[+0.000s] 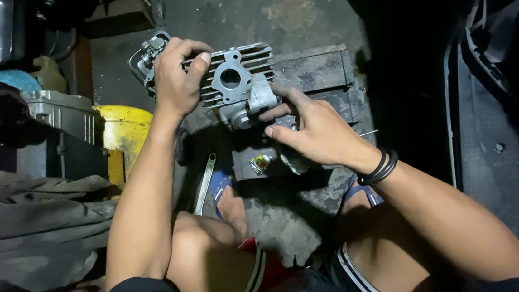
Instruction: Cleaning a motorcycle cylinder head by wiping it with a cloth and using a small tool to remove debris from the cooling fins.
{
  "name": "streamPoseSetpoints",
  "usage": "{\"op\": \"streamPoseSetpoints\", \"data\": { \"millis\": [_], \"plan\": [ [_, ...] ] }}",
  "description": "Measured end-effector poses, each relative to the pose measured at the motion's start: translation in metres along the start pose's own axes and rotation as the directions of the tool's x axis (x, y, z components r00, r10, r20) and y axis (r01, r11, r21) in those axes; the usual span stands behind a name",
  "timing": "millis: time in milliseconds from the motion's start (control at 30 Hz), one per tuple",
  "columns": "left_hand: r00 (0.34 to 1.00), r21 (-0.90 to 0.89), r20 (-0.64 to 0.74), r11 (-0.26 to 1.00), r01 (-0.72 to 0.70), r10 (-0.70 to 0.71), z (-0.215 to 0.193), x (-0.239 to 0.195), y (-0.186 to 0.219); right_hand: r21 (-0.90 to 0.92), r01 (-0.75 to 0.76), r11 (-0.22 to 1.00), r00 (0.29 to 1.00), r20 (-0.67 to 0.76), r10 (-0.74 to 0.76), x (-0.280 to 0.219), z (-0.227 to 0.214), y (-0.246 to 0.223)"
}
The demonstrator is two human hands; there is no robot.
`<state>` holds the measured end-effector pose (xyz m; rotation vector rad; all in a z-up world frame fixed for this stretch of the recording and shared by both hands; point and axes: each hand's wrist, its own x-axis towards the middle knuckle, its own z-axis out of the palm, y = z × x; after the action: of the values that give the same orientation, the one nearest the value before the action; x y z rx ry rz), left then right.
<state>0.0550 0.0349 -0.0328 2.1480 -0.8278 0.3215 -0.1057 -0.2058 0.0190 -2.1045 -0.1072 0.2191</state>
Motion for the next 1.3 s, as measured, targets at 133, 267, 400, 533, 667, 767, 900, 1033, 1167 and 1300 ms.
{"op": "streamPoseSetpoints", "data": {
  "millis": [133, 267, 400, 533, 667, 767, 900, 1033, 1167, 1300],
  "plan": [
    [1.000, 0.033, 0.029, 0.999, -0.001, 0.000, -0.002, 0.000, 0.003, -0.010, -0.032, 0.999, 0.999, 0.013, 0.032, -0.002, -0.001, 0.000],
    [0.999, -0.001, 0.049, 1.000, 0.012, -0.012, -0.007, 0.001, 0.005, 0.009, -0.018, 1.000, 1.000, 0.019, 0.018, -0.002, 0.000, 0.003],
    [0.993, -0.139, 0.015, 0.984, 0.114, -0.113, -0.007, 0.004, 0.006, 0.056, -0.002, 0.998, 1.000, -0.004, 0.002, 0.001, -0.003, 0.004],
    [0.970, -0.228, -0.001, 0.945, 0.236, -0.243, -0.005, 0.007, -0.004, 0.049, 0.000, 0.999, 1.000, -0.028, 0.001, 0.009, 0.002, 0.011],
    [0.951, -0.252, 0.001, 0.920, 0.301, -0.311, -0.004, 0.009, -0.025, -0.036, 0.083, 0.996, 0.996, -0.029, -0.084, 0.017, 0.008, 0.017],
    [0.937, -0.274, -0.005, 0.901, 0.336, -0.351, -0.003, 0.009, -0.036, -0.038, 0.129, 0.991, 0.991, -0.038, -0.131, 0.024, 0.011, 0.022],
    [0.945, -0.228, -0.009, 0.921, 0.317, -0.327, -0.003, 0.011, -0.036, -0.035, 0.133, 0.991, 0.991, -0.021, -0.134, 0.031, 0.009, 0.021],
    [0.962, -0.262, -0.027, 0.931, 0.255, -0.271, -0.001, 0.012, -0.044, -0.009, 0.090, 0.996, 0.996, -0.001, -0.090, 0.035, 0.012, 0.018],
    [0.962, -0.338, -0.097, 0.918, 0.208, -0.254, 0.001, 0.018, -0.040, -0.022, 0.141, 0.990, 0.988, -0.053, -0.142, 0.041, 0.014, 0.019],
    [0.959, -0.337, -0.127, 0.920, 0.199, -0.254, 0.003, 0.020, -0.052, 0.024, 0.105, 0.994, 0.993, -0.051, -0.104, 0.053, 0.021, 0.025]
  ]
}}
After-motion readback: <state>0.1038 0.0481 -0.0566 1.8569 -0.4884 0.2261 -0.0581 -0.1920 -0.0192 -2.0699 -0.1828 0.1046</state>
